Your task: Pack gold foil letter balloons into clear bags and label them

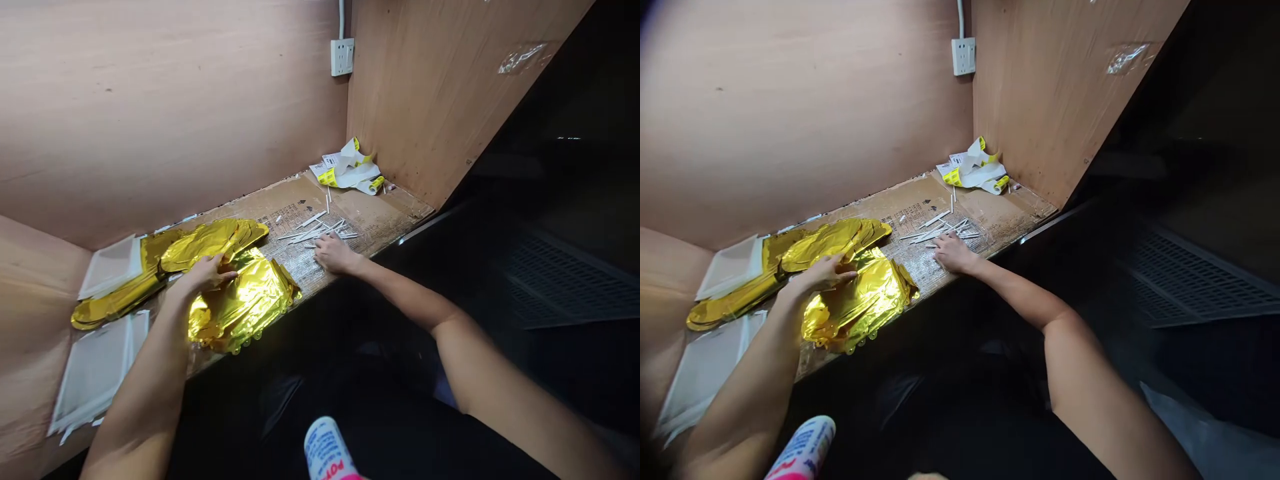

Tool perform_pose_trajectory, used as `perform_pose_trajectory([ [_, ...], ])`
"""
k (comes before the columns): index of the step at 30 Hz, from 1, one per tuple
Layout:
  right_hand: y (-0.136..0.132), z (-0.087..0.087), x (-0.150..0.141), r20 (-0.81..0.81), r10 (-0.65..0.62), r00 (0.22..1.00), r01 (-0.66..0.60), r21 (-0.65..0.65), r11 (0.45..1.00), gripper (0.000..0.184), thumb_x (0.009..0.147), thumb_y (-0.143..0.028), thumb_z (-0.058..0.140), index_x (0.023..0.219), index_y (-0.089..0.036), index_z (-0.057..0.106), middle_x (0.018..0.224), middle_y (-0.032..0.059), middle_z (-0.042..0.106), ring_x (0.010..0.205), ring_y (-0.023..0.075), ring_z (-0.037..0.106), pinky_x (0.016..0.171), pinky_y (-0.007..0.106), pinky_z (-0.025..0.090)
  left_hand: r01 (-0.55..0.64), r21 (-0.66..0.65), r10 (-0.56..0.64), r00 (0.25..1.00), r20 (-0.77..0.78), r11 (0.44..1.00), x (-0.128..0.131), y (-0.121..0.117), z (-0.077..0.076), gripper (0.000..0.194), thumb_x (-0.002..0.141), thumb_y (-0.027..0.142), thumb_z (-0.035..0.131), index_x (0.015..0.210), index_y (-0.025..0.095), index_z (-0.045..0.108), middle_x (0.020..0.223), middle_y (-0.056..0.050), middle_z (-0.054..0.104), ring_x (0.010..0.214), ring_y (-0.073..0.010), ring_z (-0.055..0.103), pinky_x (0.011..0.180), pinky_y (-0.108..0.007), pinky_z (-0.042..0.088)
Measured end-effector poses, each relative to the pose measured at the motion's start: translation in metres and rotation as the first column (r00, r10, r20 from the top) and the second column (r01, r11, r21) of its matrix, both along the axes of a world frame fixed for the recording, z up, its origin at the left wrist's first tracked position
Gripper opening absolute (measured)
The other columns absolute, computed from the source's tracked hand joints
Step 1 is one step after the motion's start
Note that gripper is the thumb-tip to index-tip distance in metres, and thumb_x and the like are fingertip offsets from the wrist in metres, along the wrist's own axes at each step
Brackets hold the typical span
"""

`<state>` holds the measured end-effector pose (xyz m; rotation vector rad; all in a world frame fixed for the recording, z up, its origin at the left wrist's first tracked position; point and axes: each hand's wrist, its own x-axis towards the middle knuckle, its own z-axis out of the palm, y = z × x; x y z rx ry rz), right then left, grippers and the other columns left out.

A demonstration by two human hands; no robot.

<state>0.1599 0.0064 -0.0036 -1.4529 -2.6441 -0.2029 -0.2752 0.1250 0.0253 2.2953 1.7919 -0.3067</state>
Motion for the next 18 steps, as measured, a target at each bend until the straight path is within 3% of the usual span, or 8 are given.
perform_pose_trajectory([
  [2, 0.010, 0.003, 0.028, -0.123, -0.086, 0.989, 0.083, -0.033, 0.996, 0.040, 0.113, -0.041, 0.052, 0.109, -0.014, 0.081, 0.136, 0.0200, 0.069, 0.129, 0.0343, 0.057, 0.111, 0.050, 0.038, -0.001, 0.177, 0.004, 1.000, -0.020, 0.984, 0.023, -0.015, 0.004, 0.090, 0.092, 0.064, 0.072, 0.161, 0.013, 0.047, 0.166, -0.030, 0.048, 0.146, -0.0516, 0.053, 0.113, -0.062, 0.051],
  [4, 0.043, 0.012, 0.054, -0.266, -0.325, 0.907, 0.303, -0.122, 0.945, 0.049, 0.114, -0.048, 0.046, 0.115, -0.013, 0.081, 0.137, 0.0210, 0.068, 0.129, 0.0337, 0.058, 0.112, 0.048, 0.040, 0.020, 0.349, -0.027, 1.000, 0.014, 0.937, 0.063, -0.036, 0.008, 0.089, 0.097, 0.066, 0.065, 0.166, 0.013, 0.041, 0.172, -0.031, 0.040, 0.155, -0.0542, 0.043, 0.118, -0.070, 0.045],
  [7, 0.111, 0.031, 0.079, -0.302, -0.728, 0.616, 0.656, -0.316, 0.686, 0.066, 0.113, -0.058, 0.043, 0.139, -0.005, 0.071, 0.146, 0.0296, 0.060, 0.138, 0.0391, 0.052, 0.116, 0.051, 0.040, 0.115, 0.345, -0.188, 0.964, 0.186, 0.932, 0.156, -0.073, 0.002, 0.112, 0.093, 0.080, 0.062, 0.173, 0.010, 0.026, 0.179, -0.030, 0.027, 0.166, -0.0501, 0.029, 0.132, -0.064, 0.033],
  [9, 0.149, 0.040, 0.083, -0.277, -0.802, 0.530, 0.708, -0.376, 0.597, 0.070, 0.112, -0.056, 0.048, 0.151, 0.000, 0.061, 0.156, 0.0353, 0.050, 0.146, 0.0443, 0.044, 0.119, 0.059, 0.037, 0.121, 0.303, -0.201, 0.948, 0.247, 0.945, 0.222, -0.088, -0.010, 0.135, 0.079, 0.092, 0.068, 0.177, 0.013, 0.018, 0.184, -0.028, 0.012, 0.169, -0.0573, 0.007, 0.133, -0.075, 0.022],
  [11, 0.172, 0.043, 0.081, -0.285, -0.770, 0.571, 0.666, -0.386, 0.638, 0.060, 0.111, -0.045, 0.052, 0.152, -0.002, 0.062, 0.159, 0.0353, 0.045, 0.147, 0.0457, 0.041, 0.119, 0.064, 0.035, 0.095, 0.229, -0.161, 0.943, 0.292, 0.969, 0.274, -0.089, -0.025, 0.145, 0.070, 0.098, 0.069, 0.179, 0.019, 0.015, 0.185, -0.025, 0.001, 0.165, -0.0662, -0.005, 0.124, -0.089, 0.014],
  [13, 0.181, 0.039, 0.077, -0.309, -0.686, 0.659, 0.575, -0.381, 0.724, 0.047, 0.109, -0.034, 0.054, 0.147, -0.011, 0.070, 0.157, 0.0295, 0.049, 0.145, 0.0429, 0.044, 0.120, 0.063, 0.034, 0.031, 0.182, -0.091, 0.940, 0.330, 0.983, 0.304, -0.078, -0.037, 0.150, 0.065, 0.101, 0.069, 0.179, 0.021, 0.013, 0.185, -0.024, -0.007, 0.162, -0.0709, -0.006, 0.119, -0.094, 0.012],
  [16, 0.178, 0.027, 0.079, -0.347, -0.515, 0.783, 0.393, -0.366, 0.844, 0.041, 0.106, -0.023, 0.053, 0.139, -0.022, 0.078, 0.150, 0.0196, 0.058, 0.139, 0.0364, 0.049, 0.121, 0.057, 0.036, -0.008, 0.196, -0.067, 0.926, 0.371, 0.981, 0.313, -0.054, -0.044, 0.152, 0.066, 0.101, 0.068, 0.179, 0.020, 0.008, 0.184, -0.025, -0.010, 0.163, -0.0689, -0.004, 0.124, -0.089, 0.014],
  [18, 0.169, 0.019, 0.083, -0.372, -0.414, 0.831, 0.280, -0.363, 0.889, 0.042, 0.104, -0.019, 0.053, 0.135, -0.023, 0.081, 0.143, 0.0151, 0.063, 0.133, 0.0317, 0.053, 0.120, 0.050, 0.037, 0.017, 0.221, -0.101, 0.921, 0.375, 0.975, 0.312, -0.039, -0.046, 0.153, 0.068, 0.100, 0.067, 0.179, 0.016, 0.003, 0.184, -0.027, -0.006, 0.165, -0.0646, -0.002, 0.129, -0.082, 0.015],
])
